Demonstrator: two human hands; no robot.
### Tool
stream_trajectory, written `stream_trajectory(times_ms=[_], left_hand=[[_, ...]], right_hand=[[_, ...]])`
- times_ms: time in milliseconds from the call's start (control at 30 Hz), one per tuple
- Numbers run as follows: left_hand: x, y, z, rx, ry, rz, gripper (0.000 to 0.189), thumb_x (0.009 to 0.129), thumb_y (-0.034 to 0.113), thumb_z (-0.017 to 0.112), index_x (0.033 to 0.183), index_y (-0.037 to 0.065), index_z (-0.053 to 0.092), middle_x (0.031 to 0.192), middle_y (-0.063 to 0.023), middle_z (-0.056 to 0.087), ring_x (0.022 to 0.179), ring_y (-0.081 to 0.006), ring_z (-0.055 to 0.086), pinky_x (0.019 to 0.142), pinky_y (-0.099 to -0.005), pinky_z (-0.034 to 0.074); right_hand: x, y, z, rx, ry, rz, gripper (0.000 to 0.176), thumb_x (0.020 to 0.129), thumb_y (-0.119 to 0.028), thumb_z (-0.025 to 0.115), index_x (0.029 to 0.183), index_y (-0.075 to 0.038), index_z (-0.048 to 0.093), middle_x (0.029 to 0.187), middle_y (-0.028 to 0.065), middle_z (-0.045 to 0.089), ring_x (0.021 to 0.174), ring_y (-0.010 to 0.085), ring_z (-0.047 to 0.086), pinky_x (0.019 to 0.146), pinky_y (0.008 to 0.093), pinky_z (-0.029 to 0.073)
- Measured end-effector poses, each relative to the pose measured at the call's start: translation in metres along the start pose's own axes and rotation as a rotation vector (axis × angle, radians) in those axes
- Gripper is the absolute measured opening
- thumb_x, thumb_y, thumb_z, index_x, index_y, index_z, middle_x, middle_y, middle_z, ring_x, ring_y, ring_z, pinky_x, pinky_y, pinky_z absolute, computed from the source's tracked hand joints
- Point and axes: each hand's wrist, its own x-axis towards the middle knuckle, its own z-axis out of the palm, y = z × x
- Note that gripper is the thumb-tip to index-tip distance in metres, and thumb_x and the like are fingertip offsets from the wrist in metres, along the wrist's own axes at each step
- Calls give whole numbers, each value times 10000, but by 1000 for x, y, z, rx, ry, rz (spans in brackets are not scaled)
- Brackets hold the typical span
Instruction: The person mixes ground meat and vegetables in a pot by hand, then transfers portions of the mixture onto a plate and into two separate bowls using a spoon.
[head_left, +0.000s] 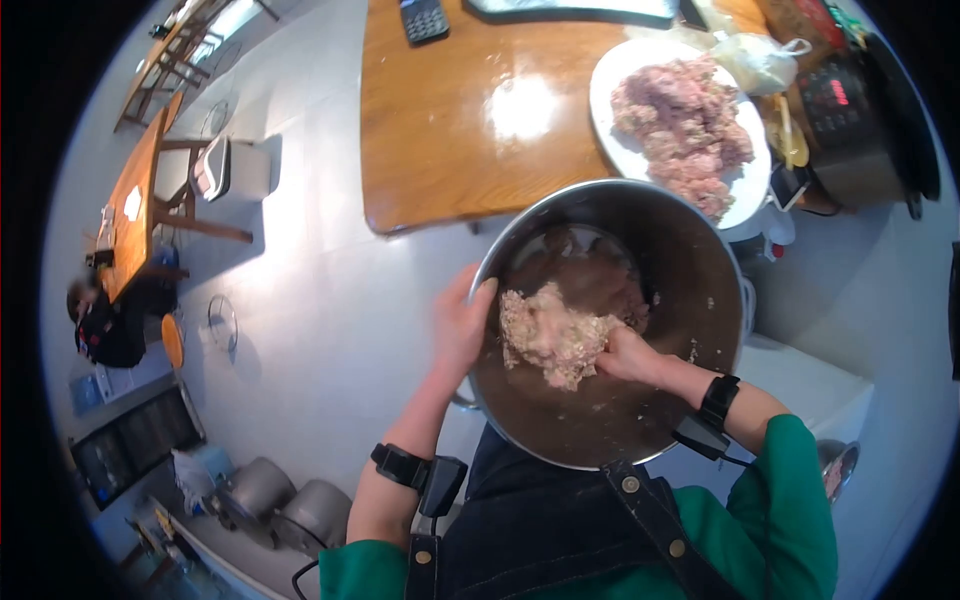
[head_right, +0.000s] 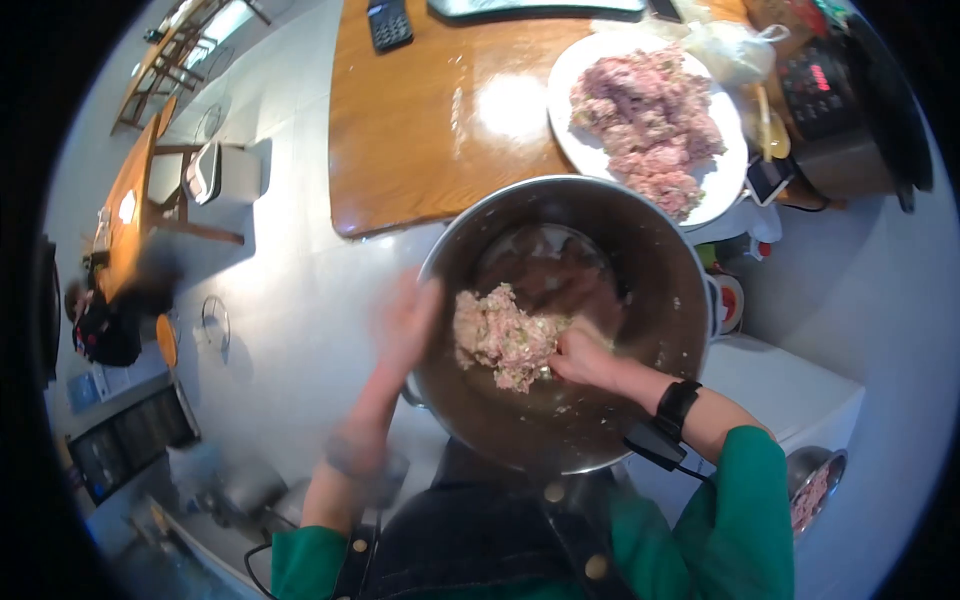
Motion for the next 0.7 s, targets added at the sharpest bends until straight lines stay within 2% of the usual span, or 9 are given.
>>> stream_trajectory(times_ms=[133,200,300,400,467,533,600,667,700], left_hand=[[3,-32,7,112,99,347,194,846,198,519,907,28,588,823,-92,615,781,-170,575,677,-316,442],[5,-38,2,187,-39,-83,327,835,253,515,1027,-8,558,983,-199,579,938,-335,539,823,-402,405],[6,-47,1,61,-29,-22,328,813,247,532,1016,-11,553,993,-224,562,948,-397,504,821,-439,392],[7,-42,-1,65,-11,37,313,805,215,543,1013,-18,562,982,-210,583,934,-350,544,812,-406,409],[6,-39,-1,47,11,49,296,802,195,547,1004,-20,571,962,-202,597,907,-310,562,801,-383,419],[6,-30,1,26,40,54,280,798,175,551,995,-22,580,942,-193,610,881,-270,579,790,-360,429],[4,-11,0,68,50,9,251,798,144,551,971,-32,595,883,-171,630,827,-185,577,770,-314,437],[2,-5,-1,24,58,16,246,802,151,553,957,-34,598,855,-157,630,808,-168,571,754,-308,441],[0,-4,0,-16,64,15,243,806,158,555,943,-36,601,827,-144,630,789,-151,565,738,-302,444]], right_hand=[[-63,-34,-40,192,119,24,119,752,-54,499,694,5,585,556,64,571,450,130,539,430,275,428],[-87,-34,-57,313,150,71,102,776,-59,509,741,-9,590,580,65,580,462,114,545,428,254,427],[-117,-59,-99,319,312,138,197,827,-89,553,1017,-54,517,607,32,565,448,88,517,384,214,400],[-136,-83,-142,490,565,-7,139,857,-90,499,987,-44,507,566,25,522,412,88,470,357,229,356],[-121,-56,-179,250,734,-180,90,869,-101,466,892,-33,522,558,22,503,421,70,452,376,221,346],[-105,-49,-213,124,781,-104,125,846,-104,480,900,-12,545,595,83,558,476,143,536,426,282,410],[-66,-32,-228,-474,1231,-130,321,788,-80,460,1097,5,484,685,174,611,620,279,613,555,384,477],[-28,-33,-228,-628,1087,257,461,782,-68,436,1229,17,366,772,239,605,740,372,607,668,423,476],[10,-2,-224,-674,1085,209,506,810,-89,393,1284,11,246,791,238,606,732,384,601,675,453,469]])
